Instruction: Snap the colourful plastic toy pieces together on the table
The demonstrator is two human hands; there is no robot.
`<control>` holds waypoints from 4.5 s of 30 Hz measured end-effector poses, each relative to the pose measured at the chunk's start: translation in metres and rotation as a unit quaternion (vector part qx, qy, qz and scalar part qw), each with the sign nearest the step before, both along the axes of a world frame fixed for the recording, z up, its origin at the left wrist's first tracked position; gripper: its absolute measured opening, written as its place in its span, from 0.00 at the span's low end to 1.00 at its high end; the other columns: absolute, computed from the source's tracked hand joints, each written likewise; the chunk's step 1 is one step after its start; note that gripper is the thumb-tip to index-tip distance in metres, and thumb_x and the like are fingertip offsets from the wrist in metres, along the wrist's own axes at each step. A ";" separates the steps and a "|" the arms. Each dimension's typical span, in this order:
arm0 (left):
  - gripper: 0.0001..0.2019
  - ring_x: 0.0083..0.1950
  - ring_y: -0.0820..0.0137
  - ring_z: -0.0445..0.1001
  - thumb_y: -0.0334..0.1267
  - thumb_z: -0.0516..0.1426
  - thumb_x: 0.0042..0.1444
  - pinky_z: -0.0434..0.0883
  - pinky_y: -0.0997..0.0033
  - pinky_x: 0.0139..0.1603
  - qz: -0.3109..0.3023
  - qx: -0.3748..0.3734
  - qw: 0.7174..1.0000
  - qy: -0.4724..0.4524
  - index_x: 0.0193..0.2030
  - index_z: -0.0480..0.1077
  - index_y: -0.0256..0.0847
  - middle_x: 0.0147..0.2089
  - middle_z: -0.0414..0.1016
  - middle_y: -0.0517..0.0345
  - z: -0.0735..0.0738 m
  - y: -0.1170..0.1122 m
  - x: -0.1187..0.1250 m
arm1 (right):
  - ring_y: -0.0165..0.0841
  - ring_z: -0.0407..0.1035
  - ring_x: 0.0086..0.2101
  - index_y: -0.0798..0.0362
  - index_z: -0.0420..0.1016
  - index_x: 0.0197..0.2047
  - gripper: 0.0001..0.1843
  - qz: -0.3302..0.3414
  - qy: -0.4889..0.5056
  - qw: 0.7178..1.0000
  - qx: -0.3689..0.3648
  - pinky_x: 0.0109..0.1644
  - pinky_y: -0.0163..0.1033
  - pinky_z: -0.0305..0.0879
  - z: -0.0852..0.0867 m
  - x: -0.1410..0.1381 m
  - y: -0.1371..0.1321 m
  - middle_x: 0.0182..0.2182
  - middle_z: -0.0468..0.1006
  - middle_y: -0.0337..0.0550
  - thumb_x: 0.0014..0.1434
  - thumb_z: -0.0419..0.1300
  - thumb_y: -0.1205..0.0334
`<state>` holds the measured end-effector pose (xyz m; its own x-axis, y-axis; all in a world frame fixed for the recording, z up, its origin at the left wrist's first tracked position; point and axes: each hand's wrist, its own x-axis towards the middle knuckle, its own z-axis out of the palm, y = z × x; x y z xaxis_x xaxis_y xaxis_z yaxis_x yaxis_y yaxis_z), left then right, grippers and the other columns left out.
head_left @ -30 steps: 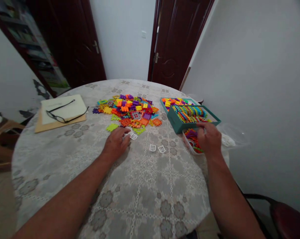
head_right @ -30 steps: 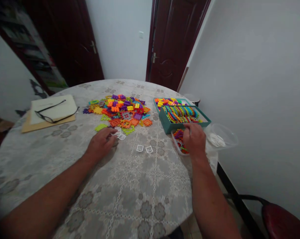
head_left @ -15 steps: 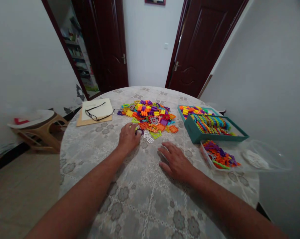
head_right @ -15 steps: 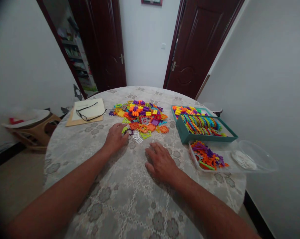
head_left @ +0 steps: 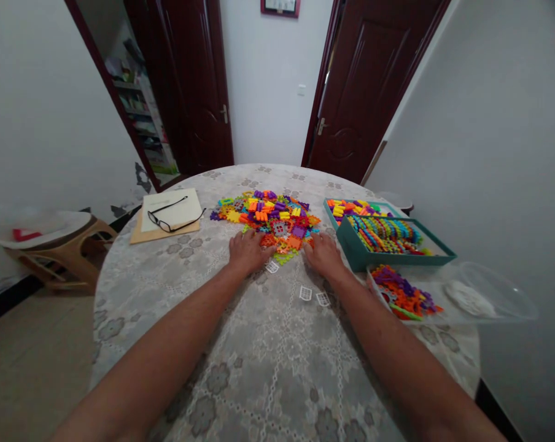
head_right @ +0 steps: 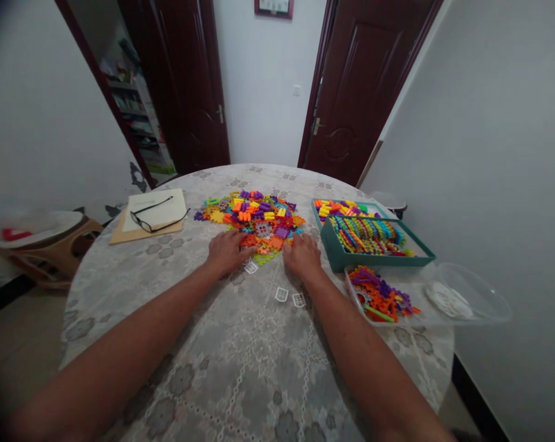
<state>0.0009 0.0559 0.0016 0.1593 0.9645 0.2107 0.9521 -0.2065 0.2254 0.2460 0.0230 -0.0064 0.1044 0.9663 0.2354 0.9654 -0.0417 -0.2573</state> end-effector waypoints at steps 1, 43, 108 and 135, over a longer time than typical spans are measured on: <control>0.31 0.69 0.47 0.67 0.67 0.58 0.63 0.61 0.47 0.69 -0.010 0.008 1.000 -0.003 0.65 0.75 0.52 0.71 0.71 0.49 -0.002 -0.001 0.002 | 0.54 0.65 0.63 0.54 0.71 0.69 0.28 -0.002 0.000 1.000 -0.012 0.68 0.58 0.61 -0.002 -0.002 0.003 0.66 0.70 0.63 0.73 0.53 0.48; 0.09 0.35 0.67 0.73 0.45 0.55 0.65 0.65 0.69 0.36 -0.225 -0.190 0.928 -0.229 0.40 0.72 0.44 0.34 0.76 0.59 0.039 -0.085 -0.032 | 0.41 0.73 0.46 0.51 0.76 0.42 0.08 0.191 0.154 0.966 0.078 0.55 0.44 0.66 0.011 -0.007 -0.081 0.41 0.80 0.48 0.67 0.56 0.59; 0.18 0.52 0.59 0.77 0.44 0.63 0.63 0.69 0.62 0.52 -0.309 -0.182 0.915 -0.186 0.58 0.70 0.46 0.55 0.79 0.49 0.022 -0.095 -0.008 | 0.39 0.76 0.47 0.49 0.77 0.60 0.15 0.381 0.190 0.905 -0.011 0.54 0.46 0.69 0.037 -0.011 -0.104 0.48 0.83 0.48 0.73 0.58 0.62; 0.18 0.56 0.58 0.75 0.41 0.62 0.62 0.68 0.60 0.57 -0.344 -0.186 0.908 -0.150 0.59 0.71 0.48 0.58 0.79 0.50 0.023 -0.091 -0.013 | 0.36 0.77 0.43 0.48 0.81 0.57 0.14 0.339 0.293 0.893 -0.048 0.50 0.42 0.70 0.025 -0.010 -0.099 0.46 0.85 0.45 0.71 0.60 0.59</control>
